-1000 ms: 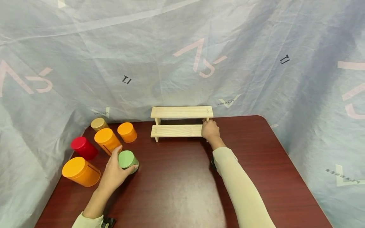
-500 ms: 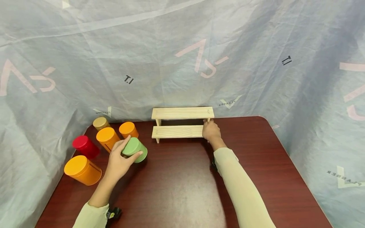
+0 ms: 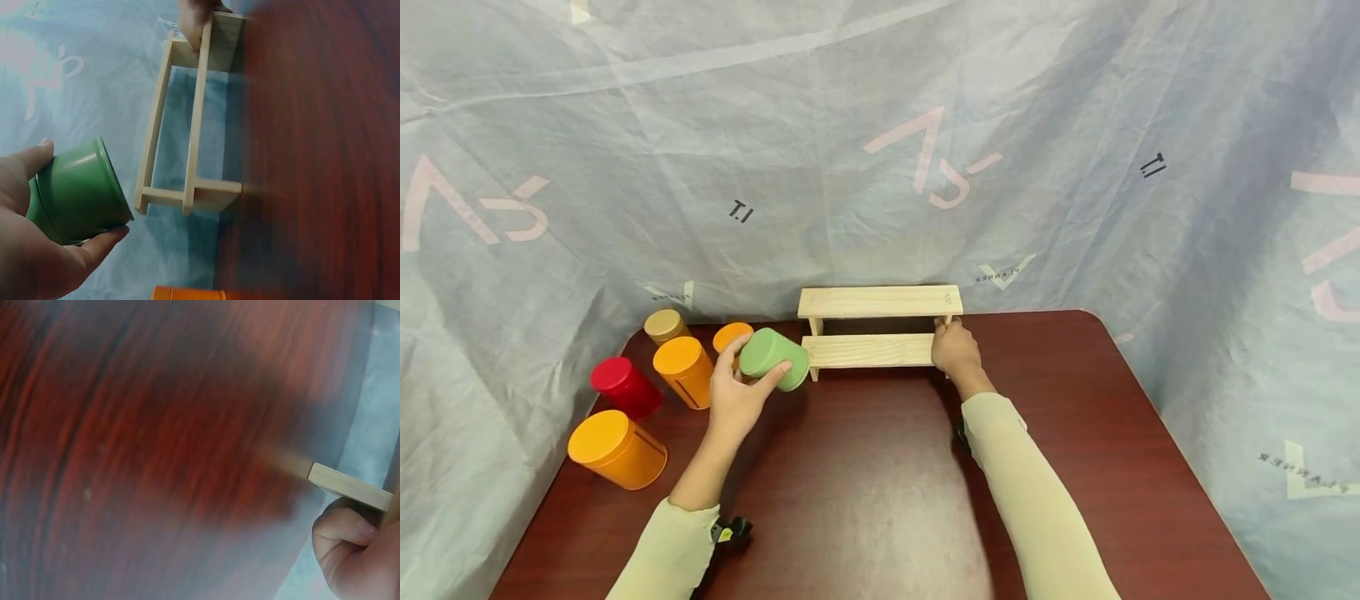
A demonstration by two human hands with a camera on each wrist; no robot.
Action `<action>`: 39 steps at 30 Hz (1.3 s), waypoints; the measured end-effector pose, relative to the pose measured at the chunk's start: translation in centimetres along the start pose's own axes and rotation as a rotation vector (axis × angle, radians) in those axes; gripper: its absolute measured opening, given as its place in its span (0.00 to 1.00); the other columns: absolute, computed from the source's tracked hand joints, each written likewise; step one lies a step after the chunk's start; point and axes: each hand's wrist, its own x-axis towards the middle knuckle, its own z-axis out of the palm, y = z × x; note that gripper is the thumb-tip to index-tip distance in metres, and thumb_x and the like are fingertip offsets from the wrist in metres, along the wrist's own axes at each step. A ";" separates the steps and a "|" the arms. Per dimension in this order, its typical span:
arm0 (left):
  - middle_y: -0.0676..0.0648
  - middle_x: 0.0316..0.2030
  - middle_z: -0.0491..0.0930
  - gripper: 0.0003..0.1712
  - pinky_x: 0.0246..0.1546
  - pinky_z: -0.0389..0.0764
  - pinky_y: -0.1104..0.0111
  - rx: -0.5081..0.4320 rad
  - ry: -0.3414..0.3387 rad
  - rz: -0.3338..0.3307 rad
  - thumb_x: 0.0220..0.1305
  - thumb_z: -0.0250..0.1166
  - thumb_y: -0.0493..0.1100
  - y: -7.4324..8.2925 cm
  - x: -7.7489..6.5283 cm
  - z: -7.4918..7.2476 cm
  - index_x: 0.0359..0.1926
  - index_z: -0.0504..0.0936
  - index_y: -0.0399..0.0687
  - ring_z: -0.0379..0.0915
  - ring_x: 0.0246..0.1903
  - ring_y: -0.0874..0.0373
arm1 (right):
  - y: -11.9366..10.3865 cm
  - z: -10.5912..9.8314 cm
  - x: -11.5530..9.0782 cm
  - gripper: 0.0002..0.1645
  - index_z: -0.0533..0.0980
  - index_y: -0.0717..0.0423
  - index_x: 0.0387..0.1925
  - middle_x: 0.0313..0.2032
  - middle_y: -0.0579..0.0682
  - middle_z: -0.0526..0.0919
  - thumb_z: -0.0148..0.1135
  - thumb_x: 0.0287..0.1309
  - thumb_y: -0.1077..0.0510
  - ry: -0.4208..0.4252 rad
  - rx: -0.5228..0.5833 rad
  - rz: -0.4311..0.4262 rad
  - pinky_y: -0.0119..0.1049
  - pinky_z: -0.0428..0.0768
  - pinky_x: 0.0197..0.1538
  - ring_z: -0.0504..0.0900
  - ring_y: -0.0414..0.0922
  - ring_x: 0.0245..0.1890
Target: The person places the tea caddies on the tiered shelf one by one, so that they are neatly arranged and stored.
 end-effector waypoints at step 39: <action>0.38 0.68 0.73 0.51 0.57 0.81 0.79 -0.199 -0.048 0.070 0.63 0.78 0.43 0.1 5.3 4.1 0.80 0.59 0.45 0.77 0.63 0.47 | 0.0 -0.2 -0.2 0.42 0.70 0.68 0.58 0.39 0.67 0.81 0.23 0.81 0.37 0.006 0.007 0.006 0.56 0.85 0.44 0.85 0.63 0.37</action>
